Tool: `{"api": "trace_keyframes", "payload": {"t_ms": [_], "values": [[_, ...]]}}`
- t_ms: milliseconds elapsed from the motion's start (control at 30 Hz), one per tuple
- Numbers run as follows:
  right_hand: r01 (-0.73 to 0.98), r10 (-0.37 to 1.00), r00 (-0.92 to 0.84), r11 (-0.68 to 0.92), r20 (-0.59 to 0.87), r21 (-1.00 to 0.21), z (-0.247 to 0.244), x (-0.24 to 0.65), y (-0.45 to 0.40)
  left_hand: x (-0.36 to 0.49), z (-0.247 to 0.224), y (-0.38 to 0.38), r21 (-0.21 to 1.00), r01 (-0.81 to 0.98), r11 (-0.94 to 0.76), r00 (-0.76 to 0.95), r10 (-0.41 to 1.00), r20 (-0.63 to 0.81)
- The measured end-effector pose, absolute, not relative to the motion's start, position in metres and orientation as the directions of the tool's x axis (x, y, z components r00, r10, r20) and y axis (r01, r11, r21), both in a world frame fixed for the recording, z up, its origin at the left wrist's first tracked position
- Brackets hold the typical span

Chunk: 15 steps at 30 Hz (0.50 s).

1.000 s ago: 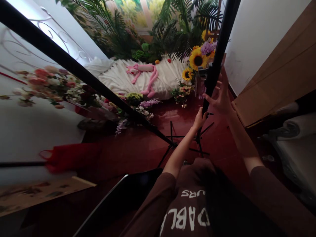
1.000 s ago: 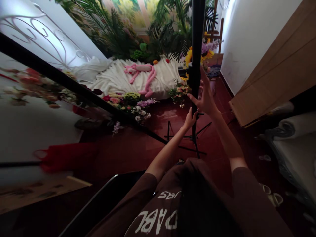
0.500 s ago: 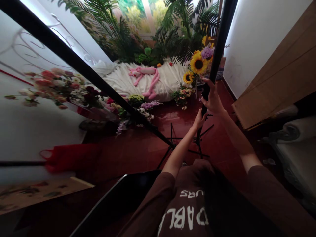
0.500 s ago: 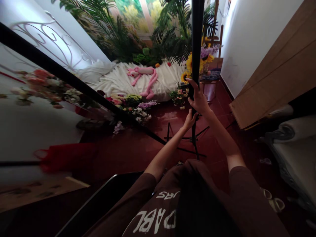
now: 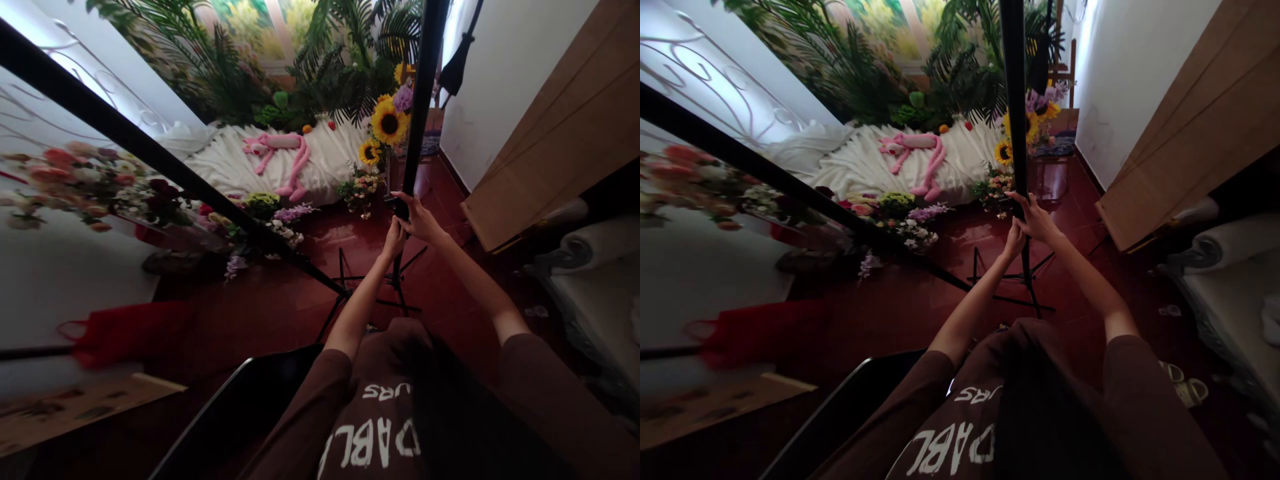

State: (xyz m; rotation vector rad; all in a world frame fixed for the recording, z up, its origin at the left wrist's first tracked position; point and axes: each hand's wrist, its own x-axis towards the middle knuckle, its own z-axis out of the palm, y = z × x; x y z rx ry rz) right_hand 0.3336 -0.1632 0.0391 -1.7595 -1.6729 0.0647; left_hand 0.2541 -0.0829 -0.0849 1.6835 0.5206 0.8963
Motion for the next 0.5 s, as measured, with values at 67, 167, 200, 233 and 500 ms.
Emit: {"api": "trace_keyframes", "payload": {"t_ms": [67,167,200,233,500], "values": [[0.845,0.894,0.110,0.146,0.434,-0.514,0.042,0.340,-0.178,0.254,-0.084,-0.085,0.950,-0.078,-0.303,0.602,0.745,0.287],[0.796,0.879,0.145,0.170,0.454,-0.581,0.033,0.351,-0.201,0.253,-0.082,-0.087,0.945,-0.054,-0.323,0.581,0.759,0.293],[0.773,0.875,0.188,0.148,0.446,-0.617,0.027,0.354,-0.208,0.253,-0.082,-0.088,0.942,-0.054,-0.330,0.577,0.760,0.299],[0.745,0.873,0.239,0.115,0.424,-0.657,0.020,0.357,-0.213,0.252,-0.081,-0.088,0.941,-0.057,-0.334,0.573,0.761,0.305],[0.312,0.845,0.531,-0.124,0.065,-0.942,-0.005,0.355,-0.213,0.252,-0.076,-0.090,0.955,-0.069,-0.289,0.539,0.795,0.279]]}}
